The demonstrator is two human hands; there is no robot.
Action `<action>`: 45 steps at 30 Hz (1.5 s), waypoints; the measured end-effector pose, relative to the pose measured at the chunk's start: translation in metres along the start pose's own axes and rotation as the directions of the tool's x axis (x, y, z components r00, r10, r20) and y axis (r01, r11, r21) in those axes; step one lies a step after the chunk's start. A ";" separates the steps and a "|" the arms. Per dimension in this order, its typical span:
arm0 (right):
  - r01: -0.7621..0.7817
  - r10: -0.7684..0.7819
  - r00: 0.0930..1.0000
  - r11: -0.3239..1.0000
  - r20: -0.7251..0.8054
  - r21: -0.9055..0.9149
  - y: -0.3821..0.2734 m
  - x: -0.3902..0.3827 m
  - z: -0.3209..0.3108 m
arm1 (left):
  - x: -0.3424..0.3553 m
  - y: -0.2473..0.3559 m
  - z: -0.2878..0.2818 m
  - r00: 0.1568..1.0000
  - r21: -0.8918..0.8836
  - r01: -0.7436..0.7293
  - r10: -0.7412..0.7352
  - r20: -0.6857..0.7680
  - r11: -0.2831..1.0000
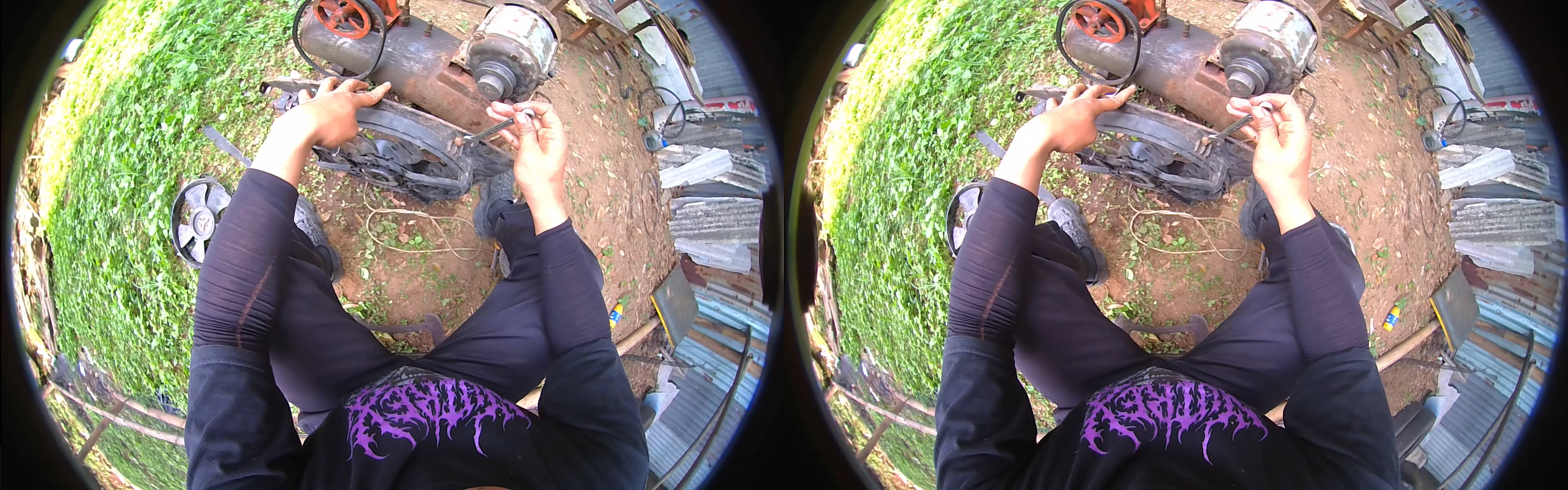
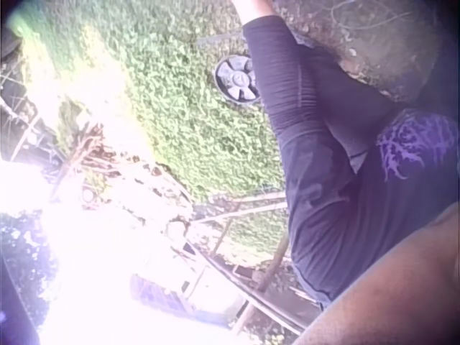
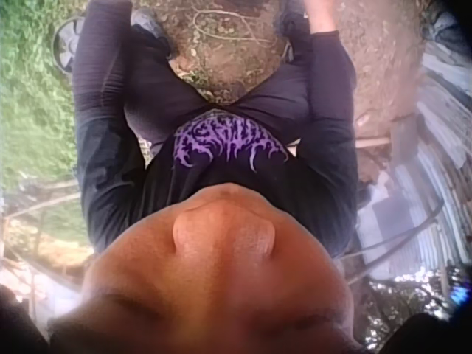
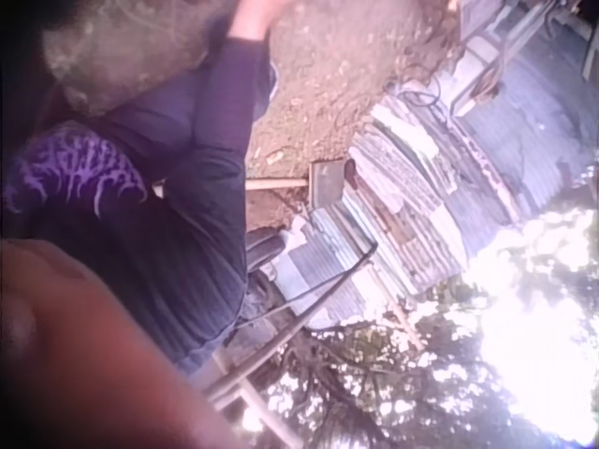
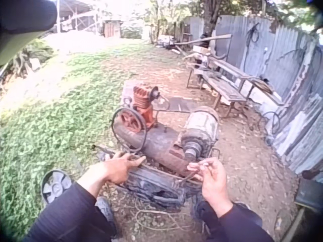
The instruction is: The person disassembles an automotive cooling fan housing using a wrench and screwdrivers while sitting outdoors.
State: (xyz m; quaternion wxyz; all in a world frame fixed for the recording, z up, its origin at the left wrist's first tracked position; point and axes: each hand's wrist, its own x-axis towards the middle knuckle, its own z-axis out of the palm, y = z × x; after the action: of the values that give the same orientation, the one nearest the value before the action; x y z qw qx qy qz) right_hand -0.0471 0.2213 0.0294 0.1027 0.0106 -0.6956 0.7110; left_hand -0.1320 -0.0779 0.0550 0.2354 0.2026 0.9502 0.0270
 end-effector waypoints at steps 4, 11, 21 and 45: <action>0.035 -0.033 0.998 0.999 -0.056 0.037 0.018 -0.006 0.001 | 0.003 -0.004 0.002 1.000 -0.008 0.000 0.000 -0.016 1.000; 0.097 -0.074 0.979 0.988 -0.189 0.117 0.037 -0.010 0.005 | 0.002 -0.001 0.001 1.000 -0.014 0.006 -0.006 0.002 1.000; 0.068 -0.054 0.978 0.996 -0.200 0.064 0.045 -0.024 -0.004 | 0.001 -0.006 0.001 1.000 -0.029 -0.030 0.029 -0.010 0.999; 0.142 0.093 0.914 0.839 0.396 -0.525 -0.019 0.035 0.058 | -0.007 0.000 -0.002 1.000 -0.039 -0.018 0.019 0.012 0.999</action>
State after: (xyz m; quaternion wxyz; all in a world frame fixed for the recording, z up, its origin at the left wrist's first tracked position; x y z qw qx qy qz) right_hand -0.0859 0.1689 0.0553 -0.0360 0.1371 -0.8739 0.4650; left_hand -0.1270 -0.0808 0.0600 0.2452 0.2070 0.9460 0.0466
